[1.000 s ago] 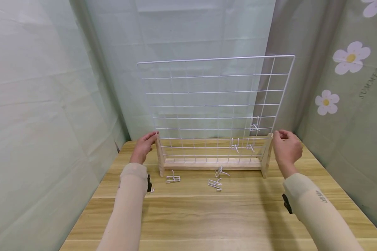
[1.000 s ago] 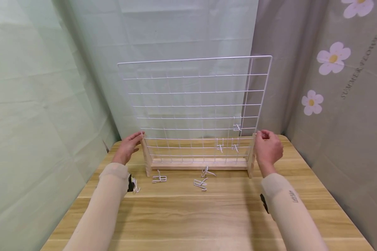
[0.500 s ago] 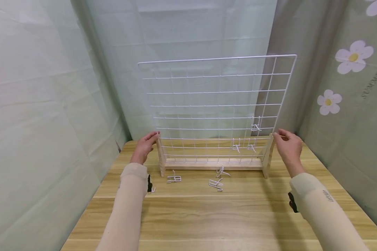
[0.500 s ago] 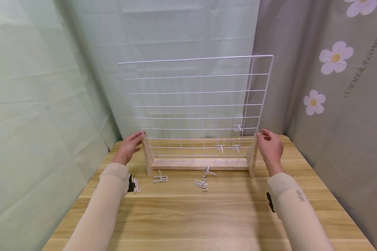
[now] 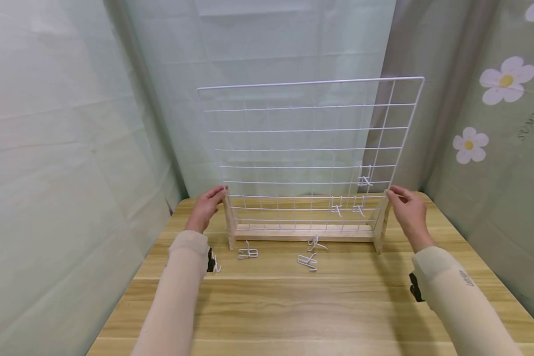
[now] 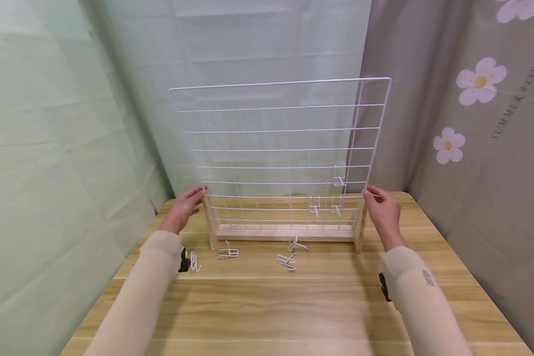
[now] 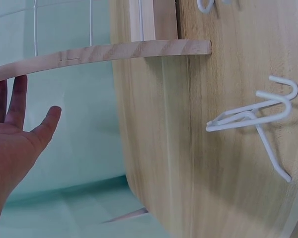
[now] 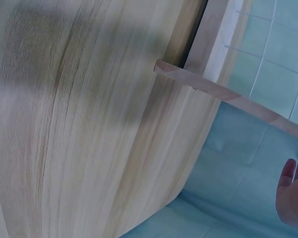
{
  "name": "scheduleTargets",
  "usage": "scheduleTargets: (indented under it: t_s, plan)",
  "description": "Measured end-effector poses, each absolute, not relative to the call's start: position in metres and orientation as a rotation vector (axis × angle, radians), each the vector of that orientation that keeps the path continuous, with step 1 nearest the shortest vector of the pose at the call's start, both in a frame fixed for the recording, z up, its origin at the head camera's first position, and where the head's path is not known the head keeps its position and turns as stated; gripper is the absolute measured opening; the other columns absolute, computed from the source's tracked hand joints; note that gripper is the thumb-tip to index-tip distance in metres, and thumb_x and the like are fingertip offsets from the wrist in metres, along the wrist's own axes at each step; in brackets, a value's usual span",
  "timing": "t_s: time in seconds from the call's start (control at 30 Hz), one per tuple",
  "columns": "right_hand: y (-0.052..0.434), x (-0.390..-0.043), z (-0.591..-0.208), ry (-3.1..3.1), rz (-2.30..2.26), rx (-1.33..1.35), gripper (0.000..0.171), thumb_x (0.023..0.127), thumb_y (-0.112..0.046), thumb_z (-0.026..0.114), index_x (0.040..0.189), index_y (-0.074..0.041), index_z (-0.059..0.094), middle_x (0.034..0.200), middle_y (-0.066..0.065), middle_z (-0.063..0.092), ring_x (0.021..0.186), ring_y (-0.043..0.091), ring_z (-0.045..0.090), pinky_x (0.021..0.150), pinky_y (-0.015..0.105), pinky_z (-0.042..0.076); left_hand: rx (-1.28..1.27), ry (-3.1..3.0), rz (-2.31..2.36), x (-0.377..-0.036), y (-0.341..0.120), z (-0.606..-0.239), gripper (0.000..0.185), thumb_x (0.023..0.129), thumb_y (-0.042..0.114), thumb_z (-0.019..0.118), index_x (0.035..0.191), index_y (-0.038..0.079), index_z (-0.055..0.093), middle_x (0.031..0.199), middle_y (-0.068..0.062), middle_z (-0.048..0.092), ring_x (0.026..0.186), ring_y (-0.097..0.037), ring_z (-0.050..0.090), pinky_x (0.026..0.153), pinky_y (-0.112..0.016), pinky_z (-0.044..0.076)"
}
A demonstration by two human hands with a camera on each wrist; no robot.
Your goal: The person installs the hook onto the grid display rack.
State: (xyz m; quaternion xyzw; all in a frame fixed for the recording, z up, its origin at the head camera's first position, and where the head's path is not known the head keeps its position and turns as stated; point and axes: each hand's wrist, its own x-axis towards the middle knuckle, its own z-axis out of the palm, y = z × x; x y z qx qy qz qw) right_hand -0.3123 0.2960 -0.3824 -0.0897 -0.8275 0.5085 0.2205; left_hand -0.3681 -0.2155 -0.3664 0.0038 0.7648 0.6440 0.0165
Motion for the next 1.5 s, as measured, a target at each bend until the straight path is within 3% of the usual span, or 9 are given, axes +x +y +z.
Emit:
scheduleTargets:
  t_s: [0.33,0.5,0.67,1.2,1.5]
  plan:
    - [0.296,-0.314,-0.384,-2.306,1.443,-0.268,0.053,0.103,-0.041,0.049,0.138,-0.002,0.057,0.141,0.018,0.053,0.121,0.030,0.052,0.077,0.017,0.043,0.047,2.465,1.979,-0.380,-0.220,-0.382,0.048,0.105,0.031,0.051,0.147,0.008,0.048,0.149,-0.011,0.047,0.137,-0.028,0.041,0.115,-0.050,0.025]
    - [0.301,-0.317,-0.381,-2.326,1.488,-0.187,0.051,0.104,-0.034,0.049,0.139,0.002,0.054,0.140,0.023,0.052,0.106,0.016,0.059,0.077,0.015,0.050,0.063,2.475,2.012,-0.382,-0.220,-0.384,0.047,0.105,0.029,0.052,0.145,0.005,0.049,0.148,-0.014,0.048,0.136,-0.029,0.042,0.113,-0.051,0.027]
    - [0.311,-0.319,-0.378,-2.368,1.602,-0.082,0.053,0.105,-0.032,0.047,0.143,0.006,0.047,0.143,0.027,0.047,0.095,-0.001,0.052,0.077,0.017,0.052,0.072,2.472,2.028,-0.383,-0.220,-0.384,0.049,0.104,0.030,0.053,0.146,0.004,0.047,0.145,-0.017,0.048,0.134,-0.030,0.043,0.112,-0.051,0.028]
    - [0.311,-0.319,-0.376,-2.396,1.671,-0.010,0.053,0.106,-0.030,0.047,0.143,0.007,0.045,0.145,0.026,0.045,0.112,0.012,0.052,0.090,0.029,0.051,0.129,2.461,1.991,-0.372,-0.232,-0.387,0.057,0.103,0.036,0.055,0.148,0.005,0.043,0.147,-0.019,0.046,0.136,-0.033,0.042,0.113,-0.052,0.027]
    - [0.312,-0.320,-0.378,-2.386,1.682,-0.012,0.052,0.106,-0.029,0.045,0.144,0.006,0.044,0.145,0.027,0.045,0.116,0.017,0.052,0.092,0.031,0.050,0.136,2.497,1.912,-0.362,-0.243,-0.398,0.052,0.104,0.027,0.053,0.146,0.000,0.043,0.148,-0.024,0.043,0.136,-0.037,0.041,0.112,-0.052,0.030]
